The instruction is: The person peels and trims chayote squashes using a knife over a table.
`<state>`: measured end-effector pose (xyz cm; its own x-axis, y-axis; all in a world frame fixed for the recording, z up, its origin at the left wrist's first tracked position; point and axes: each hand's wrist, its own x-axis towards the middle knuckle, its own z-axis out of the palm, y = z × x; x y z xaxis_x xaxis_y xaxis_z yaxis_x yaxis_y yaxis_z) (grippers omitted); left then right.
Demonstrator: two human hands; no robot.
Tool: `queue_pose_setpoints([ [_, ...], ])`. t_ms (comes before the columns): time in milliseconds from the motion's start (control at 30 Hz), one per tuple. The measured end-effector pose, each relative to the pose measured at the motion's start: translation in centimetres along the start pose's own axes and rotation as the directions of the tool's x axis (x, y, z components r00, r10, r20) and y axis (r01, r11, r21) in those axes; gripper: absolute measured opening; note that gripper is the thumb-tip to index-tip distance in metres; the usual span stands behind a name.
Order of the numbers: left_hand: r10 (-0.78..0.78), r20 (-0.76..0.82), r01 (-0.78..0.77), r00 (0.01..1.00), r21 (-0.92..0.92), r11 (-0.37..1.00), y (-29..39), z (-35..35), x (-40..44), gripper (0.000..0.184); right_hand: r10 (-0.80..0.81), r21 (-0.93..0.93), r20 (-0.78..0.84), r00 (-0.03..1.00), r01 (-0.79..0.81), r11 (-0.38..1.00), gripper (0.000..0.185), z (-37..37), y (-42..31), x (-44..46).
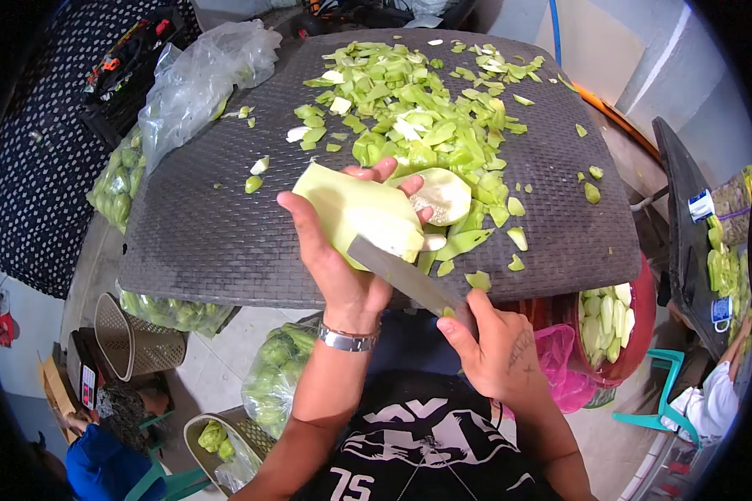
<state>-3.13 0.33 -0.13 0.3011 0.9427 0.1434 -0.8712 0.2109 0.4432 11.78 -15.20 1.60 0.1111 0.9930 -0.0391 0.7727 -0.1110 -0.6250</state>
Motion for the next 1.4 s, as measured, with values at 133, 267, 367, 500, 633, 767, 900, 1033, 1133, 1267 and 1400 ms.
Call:
queue_pose_setpoints([
  [133, 0.041, -0.038, -0.041, 0.998, 0.004, 0.999, -1.1, 0.1, -0.3, 0.086, 0.005, -0.019, -0.046, 0.999, -0.006, 1.0, 0.053, 0.7, 0.5, 0.0],
  [267, 0.104, -0.062, -0.103, 0.993, 0.023, 0.994, -1.4, 0.2, -0.8, 0.088, 0.01, -0.019, -0.062, 0.998, -0.012, 1.0, 0.054, 0.9, 0.6, 0.1],
  [367, 0.153, -0.082, -0.15, 0.985, 0.035, 0.988, -2.0, 0.4, -1.3, 0.091, 0.011, -0.023, -0.073, 0.997, -0.013, 1.0, 0.055, 1.0, 0.5, 0.1],
  [500, 0.213, -0.073, -0.213, 0.974, 0.004, 0.977, -2.4, 0.1, -1.6, 0.092, 0.004, -0.038, -0.079, 0.997, -0.007, 0.999, 0.055, 0.8, 0.4, 0.1],
  [633, 0.251, -0.058, -0.253, 0.966, -0.021, 0.967, -2.8, 0.2, -1.7, 0.093, -0.001, -0.022, -0.072, 0.997, 0.0, 1.0, 0.055, 0.5, 0.2, 0.0],
  [767, 0.28, -0.079, -0.278, 0.957, 0.038, 0.96, -3.1, 0.9, -2.2, 0.095, -0.006, 0.01, -0.071, 0.997, 0.007, 1.0, 0.055, 0.5, -0.1, -0.4],
  [900, 0.306, -0.054, -0.303, 0.951, 0.046, 0.952, -3.5, 0.5, -2.1, 0.093, 0.005, 0.007, -0.066, 0.998, -0.004, 1.0, 0.056, 0.6, -0.2, -0.5],
  [1033, 0.354, -0.04, -0.349, 0.934, 0.091, 0.933, -3.9, 0.5, -2.3, 0.088, 0.008, 0.034, -0.046, 0.999, -0.007, 0.999, 0.055, 0.6, -0.3, -0.5],
  [1133, 0.421, -0.026, -0.412, 0.907, 0.165, 0.896, -4.1, 0.4, -2.2, 0.083, -0.003, 0.051, -0.019, 1.0, 0.004, 0.999, 0.054, 0.4, -0.3, -0.4],
  [1267, 0.517, 0.012, -0.493, 0.856, 0.321, 0.809, -4.5, -0.1, -2.1, 0.078, -0.027, 0.086, -0.004, 1.0, 0.027, 0.996, 0.053, 0.5, 0.1, 0.0],
  [1400, 0.514, 0.056, -0.504, 0.856, 0.31, 0.806, -4.3, -0.4, -2.0, 0.081, -0.027, 0.118, 0.004, 1.0, 0.027, 0.993, 0.053, 1.3, 0.1, 0.2],
])
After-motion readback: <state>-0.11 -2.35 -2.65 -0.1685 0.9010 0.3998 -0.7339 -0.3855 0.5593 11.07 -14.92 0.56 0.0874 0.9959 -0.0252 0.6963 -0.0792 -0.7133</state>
